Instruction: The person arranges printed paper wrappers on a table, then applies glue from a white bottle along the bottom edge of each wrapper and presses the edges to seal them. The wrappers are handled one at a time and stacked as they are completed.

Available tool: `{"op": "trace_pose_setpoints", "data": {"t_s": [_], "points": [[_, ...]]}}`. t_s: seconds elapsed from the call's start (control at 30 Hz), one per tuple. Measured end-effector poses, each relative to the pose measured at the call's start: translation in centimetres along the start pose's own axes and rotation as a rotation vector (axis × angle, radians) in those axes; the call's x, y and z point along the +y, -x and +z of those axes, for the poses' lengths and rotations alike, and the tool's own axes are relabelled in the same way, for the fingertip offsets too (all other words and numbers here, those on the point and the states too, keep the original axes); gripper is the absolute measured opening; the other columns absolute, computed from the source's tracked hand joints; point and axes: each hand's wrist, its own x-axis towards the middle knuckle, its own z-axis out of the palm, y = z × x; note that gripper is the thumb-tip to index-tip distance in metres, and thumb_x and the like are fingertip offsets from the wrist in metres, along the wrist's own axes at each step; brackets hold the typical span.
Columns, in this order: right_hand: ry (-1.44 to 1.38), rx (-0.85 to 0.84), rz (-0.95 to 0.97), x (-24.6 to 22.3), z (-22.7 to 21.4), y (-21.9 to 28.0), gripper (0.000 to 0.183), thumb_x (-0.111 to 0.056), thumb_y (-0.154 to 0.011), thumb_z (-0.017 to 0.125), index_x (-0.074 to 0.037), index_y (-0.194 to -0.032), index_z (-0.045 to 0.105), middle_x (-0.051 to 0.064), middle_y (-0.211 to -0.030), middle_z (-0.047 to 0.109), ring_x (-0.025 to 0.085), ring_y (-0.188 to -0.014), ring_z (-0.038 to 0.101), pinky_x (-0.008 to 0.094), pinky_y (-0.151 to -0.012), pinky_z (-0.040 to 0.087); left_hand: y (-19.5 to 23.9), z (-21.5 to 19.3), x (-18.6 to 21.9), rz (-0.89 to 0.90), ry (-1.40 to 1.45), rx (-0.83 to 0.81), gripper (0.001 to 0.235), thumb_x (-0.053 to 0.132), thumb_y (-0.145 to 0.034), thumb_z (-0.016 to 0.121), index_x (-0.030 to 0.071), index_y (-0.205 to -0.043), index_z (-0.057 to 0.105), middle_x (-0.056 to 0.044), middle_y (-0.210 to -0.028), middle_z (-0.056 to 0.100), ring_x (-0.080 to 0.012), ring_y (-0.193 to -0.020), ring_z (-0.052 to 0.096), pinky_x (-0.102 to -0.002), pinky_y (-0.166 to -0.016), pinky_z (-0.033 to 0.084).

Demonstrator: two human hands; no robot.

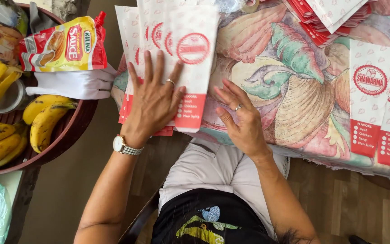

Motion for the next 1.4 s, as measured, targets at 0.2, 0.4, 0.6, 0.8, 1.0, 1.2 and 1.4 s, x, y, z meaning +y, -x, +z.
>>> {"op": "trace_pose_setpoints", "data": {"t_s": [0.2, 0.4, 0.6, 0.8, 1.0, 1.2, 1.4], "points": [[0.458, -0.096, -0.116, 2.2, 1.3, 1.2, 0.063, -0.034, -0.100, 0.072, -0.010, -0.153, 0.048, 0.015, -0.159, 0.046, 0.042, -0.148, 0.043, 0.056, -0.123, 0.031, -0.9, 3.3, 3.2, 0.060, -0.050, 0.053, 0.058, 0.048, -0.107, 0.026, 0.028, -0.162, 0.028, -0.019, -0.168, 0.018, -0.0434, -0.154, 0.007, -0.069, -0.118, 0.000], [0.628, 0.004, -0.018, 3.8, -1.7, 3.4, 0.058, -0.045, -0.094, 0.074, -0.011, -0.140, 0.066, 0.014, -0.147, 0.059, 0.048, -0.142, 0.042, 0.069, -0.116, 0.023, -1.5, 5.5, 6.5, 0.067, 0.030, 0.019, 0.064, 0.047, -0.104, 0.032, 0.024, -0.164, 0.024, -0.018, -0.170, 0.016, -0.0429, -0.155, 0.000, -0.074, -0.115, -0.012], [0.617, 0.047, 0.061, 5.2, -7.0, 5.2, 0.055, -0.038, -0.102, 0.067, -0.001, -0.143, 0.063, 0.021, -0.152, 0.054, 0.053, -0.144, 0.036, 0.069, -0.115, 0.022, -2.0, 4.7, 8.7, 0.077, 0.007, 0.077, 0.075, 0.059, -0.103, 0.035, 0.016, -0.164, 0.024, -0.022, -0.169, 0.017, -0.0486, -0.154, 0.006, -0.078, -0.114, -0.007], [0.347, 0.227, -0.138, 3.5, -9.1, 7.0, 0.017, -0.009, -0.094, 0.076, 0.002, -0.108, 0.076, 0.016, -0.121, 0.067, 0.044, -0.121, 0.064, 0.056, -0.107, 0.051, -0.5, 3.4, 11.4, 0.336, 0.381, 0.498, 0.037, 0.020, -0.095, 0.074, 0.004, -0.127, 0.066, -0.014, -0.124, 0.063, -0.0367, -0.117, 0.064, -0.053, -0.102, 0.048], [0.314, 0.143, -0.138, 4.1, -7.9, 8.6, 0.023, -0.012, -0.088, 0.082, 0.002, -0.104, 0.074, 0.015, -0.115, 0.072, 0.040, -0.118, 0.067, 0.055, -0.110, 0.051, 1.2, 8.0, 14.1, 0.523, 0.655, 0.246, 0.029, 0.016, -0.090, 0.079, -0.002, -0.112, 0.072, -0.017, -0.120, 0.070, -0.0368, -0.125, 0.062, -0.050, -0.114, 0.043], [0.310, 0.169, -0.220, 3.2, -8.6, 8.9, 0.011, -0.007, -0.089, 0.079, 0.002, -0.093, 0.074, 0.016, -0.104, 0.074, 0.041, -0.109, 0.072, 0.057, -0.103, 0.053, 1.7, 6.7, 15.1, 0.547, 0.721, 0.360, 0.013, 0.002, -0.093, 0.072, -0.010, -0.098, 0.072, -0.022, -0.108, 0.072, -0.0433, -0.113, 0.067, -0.052, -0.104, 0.052], [0.300, 0.199, -0.217, 3.0, -8.6, 9.0, 0.005, -0.004, -0.091, 0.076, 0.000, -0.089, 0.074, 0.015, -0.100, 0.074, 0.039, -0.105, 0.073, 0.056, -0.103, 0.053, 1.7, 7.2, 15.1, 0.520, 0.798, 0.396, 0.008, 0.000, -0.092, 0.073, -0.008, -0.094, 0.074, -0.020, -0.105, 0.075, -0.0416, -0.108, 0.071, -0.052, -0.099, 0.055]]}}
